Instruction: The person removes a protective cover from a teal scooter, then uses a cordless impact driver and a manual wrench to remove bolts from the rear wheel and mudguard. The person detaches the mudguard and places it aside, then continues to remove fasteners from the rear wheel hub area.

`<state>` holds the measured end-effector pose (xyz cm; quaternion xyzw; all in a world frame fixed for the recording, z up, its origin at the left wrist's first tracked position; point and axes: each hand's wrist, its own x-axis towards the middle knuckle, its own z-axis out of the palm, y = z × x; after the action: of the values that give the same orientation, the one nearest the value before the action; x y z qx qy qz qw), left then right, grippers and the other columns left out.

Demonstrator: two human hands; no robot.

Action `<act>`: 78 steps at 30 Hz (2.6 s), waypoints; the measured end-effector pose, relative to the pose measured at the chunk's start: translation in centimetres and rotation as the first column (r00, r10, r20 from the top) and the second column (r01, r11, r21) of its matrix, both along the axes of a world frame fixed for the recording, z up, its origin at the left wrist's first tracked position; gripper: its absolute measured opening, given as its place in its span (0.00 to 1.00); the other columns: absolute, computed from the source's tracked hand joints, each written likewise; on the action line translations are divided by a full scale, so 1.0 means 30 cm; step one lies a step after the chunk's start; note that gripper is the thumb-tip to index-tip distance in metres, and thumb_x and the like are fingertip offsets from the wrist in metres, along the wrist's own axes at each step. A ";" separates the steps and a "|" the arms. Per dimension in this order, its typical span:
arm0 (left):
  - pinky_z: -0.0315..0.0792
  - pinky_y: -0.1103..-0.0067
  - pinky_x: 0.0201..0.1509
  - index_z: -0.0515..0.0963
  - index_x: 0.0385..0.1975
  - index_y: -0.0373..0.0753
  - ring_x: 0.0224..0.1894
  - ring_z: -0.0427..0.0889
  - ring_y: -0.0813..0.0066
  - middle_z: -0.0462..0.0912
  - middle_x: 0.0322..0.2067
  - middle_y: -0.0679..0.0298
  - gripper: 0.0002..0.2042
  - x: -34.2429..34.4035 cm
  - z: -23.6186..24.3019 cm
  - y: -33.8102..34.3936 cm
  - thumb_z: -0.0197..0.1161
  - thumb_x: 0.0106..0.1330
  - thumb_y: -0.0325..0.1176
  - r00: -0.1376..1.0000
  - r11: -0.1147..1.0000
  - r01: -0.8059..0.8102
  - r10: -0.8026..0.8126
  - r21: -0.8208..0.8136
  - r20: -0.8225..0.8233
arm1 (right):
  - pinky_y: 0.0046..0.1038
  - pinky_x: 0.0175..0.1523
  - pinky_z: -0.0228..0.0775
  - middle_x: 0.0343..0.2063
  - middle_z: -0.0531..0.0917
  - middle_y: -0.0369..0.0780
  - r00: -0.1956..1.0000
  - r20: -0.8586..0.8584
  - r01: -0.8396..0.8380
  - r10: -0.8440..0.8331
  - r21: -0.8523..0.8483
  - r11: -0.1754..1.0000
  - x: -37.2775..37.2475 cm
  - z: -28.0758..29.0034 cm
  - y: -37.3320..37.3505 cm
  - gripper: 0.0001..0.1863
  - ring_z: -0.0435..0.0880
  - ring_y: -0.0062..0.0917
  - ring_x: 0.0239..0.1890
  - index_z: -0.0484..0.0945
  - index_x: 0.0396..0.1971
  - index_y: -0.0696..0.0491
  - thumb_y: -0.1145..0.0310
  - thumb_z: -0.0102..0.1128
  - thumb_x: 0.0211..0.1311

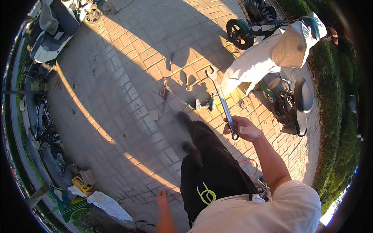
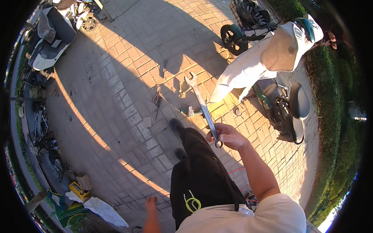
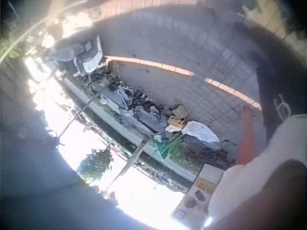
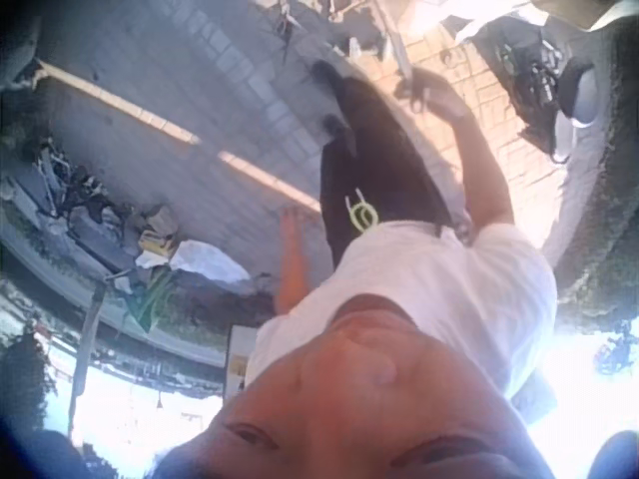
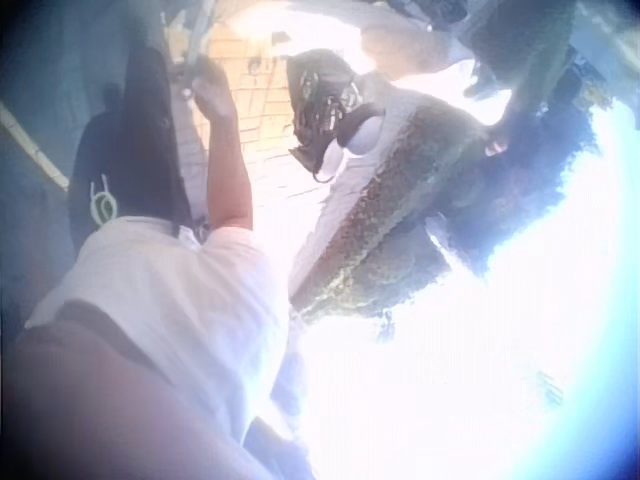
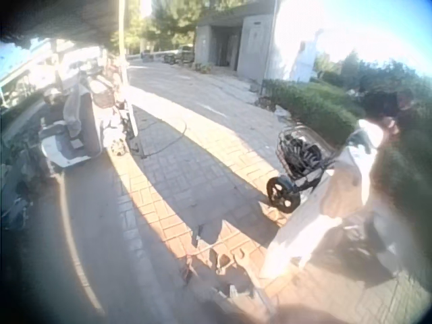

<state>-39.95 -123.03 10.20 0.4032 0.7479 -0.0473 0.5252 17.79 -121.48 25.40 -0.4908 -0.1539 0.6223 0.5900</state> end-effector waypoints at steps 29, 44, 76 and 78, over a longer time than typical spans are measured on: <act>0.71 0.78 0.41 0.80 0.38 0.34 0.34 0.79 0.75 0.83 0.30 0.62 0.13 1.998 0.286 -0.796 0.60 0.62 0.38 -0.018 -0.026 0.945 -0.999 0.325 -0.027 | 0.39 0.31 0.68 0.22 0.80 0.52 0.487 0.408 0.599 -0.772 -0.799 -0.045 -0.459 -0.508 -2.703 0.19 0.83 0.39 0.28 0.77 0.28 0.66 0.61 0.58 0.54; 0.64 0.67 0.58 0.77 0.42 0.36 0.51 0.73 0.57 0.79 0.45 0.55 0.14 3.576 0.371 -1.461 0.55 0.66 0.40 0.089 -0.330 0.362 -0.919 0.872 -0.385 | 0.35 0.32 0.69 0.25 0.80 0.44 0.701 0.361 0.493 -0.615 -0.869 0.051 0.315 -0.347 -3.207 0.21 0.78 0.29 0.26 0.77 0.39 0.63 0.56 0.53 0.63; 0.51 0.60 0.67 0.71 0.52 0.35 0.63 0.61 0.54 0.65 0.60 0.51 0.16 3.793 0.162 -1.600 0.51 0.69 0.37 0.297 -0.339 0.654 -0.707 0.676 -0.642 | 0.47 0.43 0.72 0.32 0.83 0.50 0.738 0.407 0.046 0.539 -0.826 0.561 2.154 -1.358 -2.776 0.14 0.82 0.48 0.37 0.76 0.37 0.51 0.58 0.46 0.63; 0.51 0.60 0.67 0.71 0.52 0.34 0.63 0.60 0.53 0.65 0.60 0.51 0.17 3.794 0.160 -1.601 0.50 0.69 0.37 0.308 -0.317 0.646 -0.724 0.694 -0.617 | 0.50 0.42 0.71 0.31 0.82 0.52 0.776 0.390 0.073 0.495 -0.835 0.545 2.146 -1.376 -2.773 0.15 0.81 0.51 0.36 0.73 0.38 0.51 0.56 0.44 0.65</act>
<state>73.87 -171.07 15.01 0.9702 0.2075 0.0969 0.0788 82.18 -204.68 -15.87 -0.8474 -0.0857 0.5068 0.1327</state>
